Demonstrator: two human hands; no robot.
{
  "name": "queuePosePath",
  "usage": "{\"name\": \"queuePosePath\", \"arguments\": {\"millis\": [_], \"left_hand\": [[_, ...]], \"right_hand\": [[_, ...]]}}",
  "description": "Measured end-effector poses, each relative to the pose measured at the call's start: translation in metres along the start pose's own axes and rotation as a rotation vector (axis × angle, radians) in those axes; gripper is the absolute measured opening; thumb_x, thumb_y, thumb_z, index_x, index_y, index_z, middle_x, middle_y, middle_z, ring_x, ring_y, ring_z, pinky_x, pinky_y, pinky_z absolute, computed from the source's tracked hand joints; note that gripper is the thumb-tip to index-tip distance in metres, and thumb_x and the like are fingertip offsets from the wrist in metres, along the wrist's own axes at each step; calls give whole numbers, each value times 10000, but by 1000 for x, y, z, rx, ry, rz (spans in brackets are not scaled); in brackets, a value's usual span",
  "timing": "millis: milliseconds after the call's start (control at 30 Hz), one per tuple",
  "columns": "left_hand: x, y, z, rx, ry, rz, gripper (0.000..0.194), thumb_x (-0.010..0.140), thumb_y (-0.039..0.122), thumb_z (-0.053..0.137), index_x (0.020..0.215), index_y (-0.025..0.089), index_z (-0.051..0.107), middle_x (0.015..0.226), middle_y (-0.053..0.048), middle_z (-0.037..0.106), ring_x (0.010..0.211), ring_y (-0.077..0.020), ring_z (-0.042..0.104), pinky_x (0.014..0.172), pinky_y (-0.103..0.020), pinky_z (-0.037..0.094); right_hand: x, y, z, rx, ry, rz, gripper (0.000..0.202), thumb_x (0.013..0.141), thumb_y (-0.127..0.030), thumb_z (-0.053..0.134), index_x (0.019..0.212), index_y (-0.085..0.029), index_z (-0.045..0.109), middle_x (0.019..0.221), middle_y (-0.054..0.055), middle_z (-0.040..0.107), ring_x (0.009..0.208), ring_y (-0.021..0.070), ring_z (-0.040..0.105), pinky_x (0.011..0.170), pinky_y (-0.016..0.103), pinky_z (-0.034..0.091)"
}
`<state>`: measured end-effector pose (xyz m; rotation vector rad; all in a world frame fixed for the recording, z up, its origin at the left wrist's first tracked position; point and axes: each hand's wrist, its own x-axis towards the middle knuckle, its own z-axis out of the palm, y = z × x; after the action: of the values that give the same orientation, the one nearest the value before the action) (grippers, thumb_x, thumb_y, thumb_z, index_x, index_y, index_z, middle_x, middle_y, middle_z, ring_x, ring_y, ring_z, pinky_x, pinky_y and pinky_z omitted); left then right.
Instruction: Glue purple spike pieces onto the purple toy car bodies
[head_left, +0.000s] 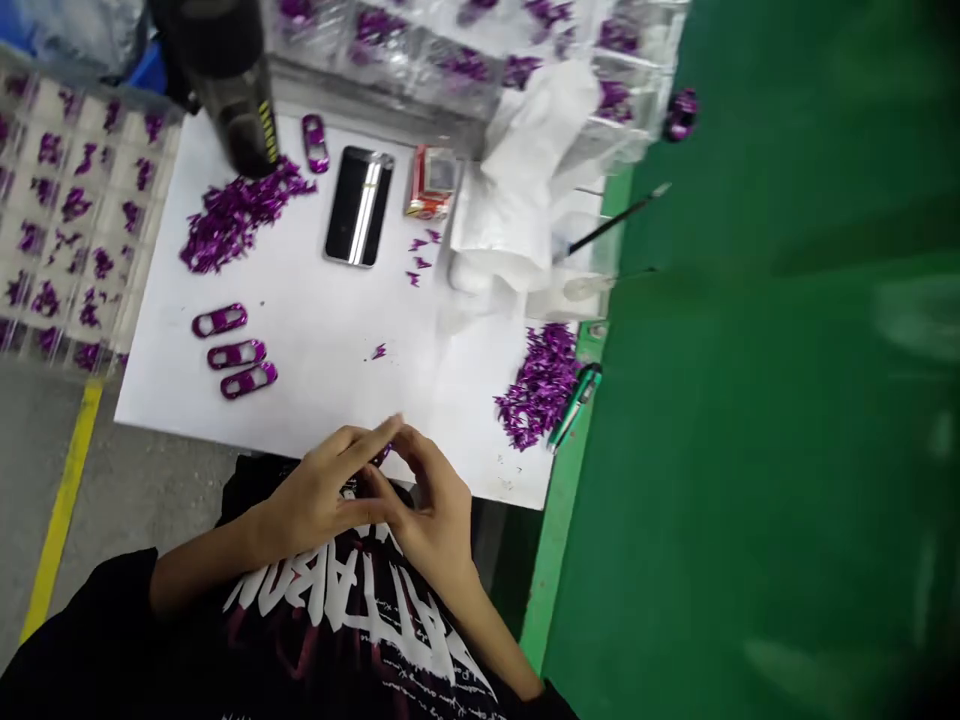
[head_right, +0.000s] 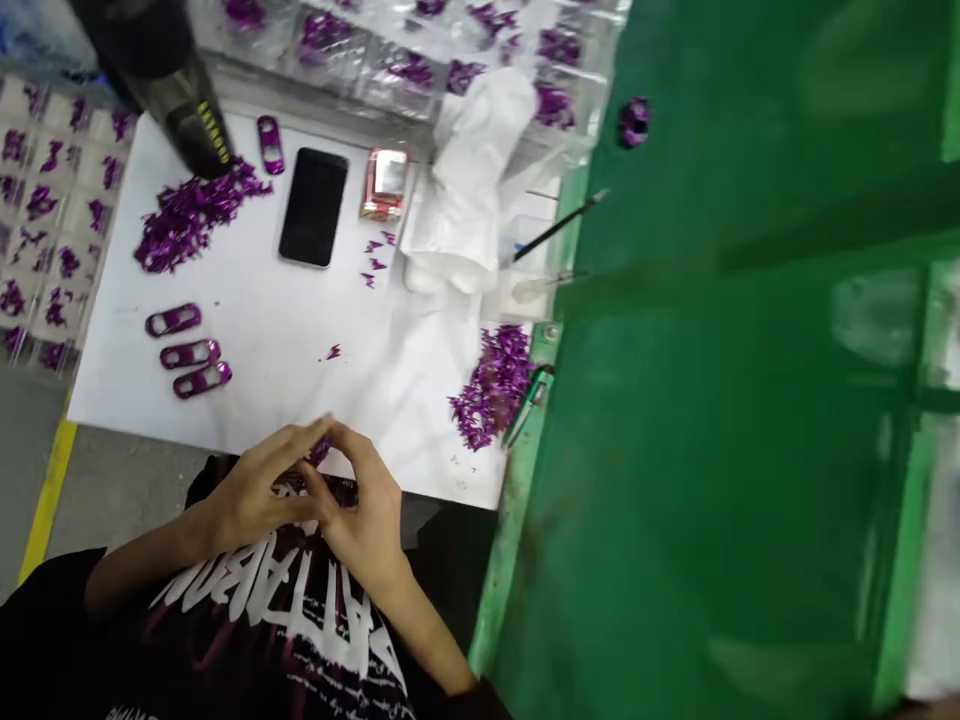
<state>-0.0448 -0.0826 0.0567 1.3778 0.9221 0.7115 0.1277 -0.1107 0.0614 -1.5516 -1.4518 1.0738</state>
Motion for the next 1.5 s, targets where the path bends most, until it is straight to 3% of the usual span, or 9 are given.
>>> {"name": "queuePosePath", "arguments": {"millis": [133,267,367,600,767,967,1133,1267,1500], "left_hand": [[-44,-2,16,-130,153,-463,1194,746,433,909,1677,293,174,1147,-84,719,893,-223,706,836,-377,590],[-58,-10,26,-265,158,-692,722,683,366,917,1322,180,640,996,-67,728,803,-208,672,707,-312,526],[-56,-23,27,-432,111,-741,363,681,258,863,997,170,706,873,-37,721,784,-197,653,694,-291,485],[-34,-45,25,-654,67,-779,138,622,106,660,739,174,636,541,62,516,477,-114,462,477,-247,335],[-27,-46,31,-727,130,-863,180,596,108,663,738,193,593,492,95,434,398,-79,373,401,-224,275],[-25,-49,38,-790,235,-966,266,589,64,615,824,184,656,456,97,429,388,-90,394,407,-220,297],[-23,-50,44,-832,293,-1005,363,589,32,637,910,179,722,560,49,568,522,-144,554,498,-240,419],[-24,-53,48,-872,268,-1091,286,611,51,650,871,164,689,481,71,503,389,-122,460,400,-237,338],[-26,-51,40,-878,216,-1041,223,675,82,657,868,180,603,398,135,337,317,-68,282,366,-212,186]], "right_hand": [[-18,3,-16,128,-316,252,348,908,-348,765,1236,-264,682,1185,72,782,1050,245,772,954,422,655],[-15,12,-24,158,-488,466,388,828,-453,820,1150,-246,757,1096,81,804,952,260,785,891,424,677],[-8,16,-20,102,-544,469,353,792,-444,846,1081,-243,810,1128,94,789,950,267,776,879,418,677],[4,23,-1,-29,-524,412,317,835,-408,807,1108,-246,813,1140,104,735,909,241,759,821,396,679],[14,23,2,-120,-526,475,309,815,-414,813,1038,-206,760,973,87,767,846,240,758,770,393,668],[48,10,5,-279,-678,566,252,735,-382,844,880,-225,711,867,55,789,786,258,768,727,413,642],[62,5,11,-301,-750,604,201,717,-359,825,782,-238,678,743,19,763,638,211,719,543,327,576],[69,4,14,-324,-765,654,219,684,-375,844,750,-225,697,686,7,740,537,173,661,461,291,518],[55,3,14,-242,-696,550,294,712,-417,857,884,-211,738,787,41,784,714,233,751,695,387,642]]}}
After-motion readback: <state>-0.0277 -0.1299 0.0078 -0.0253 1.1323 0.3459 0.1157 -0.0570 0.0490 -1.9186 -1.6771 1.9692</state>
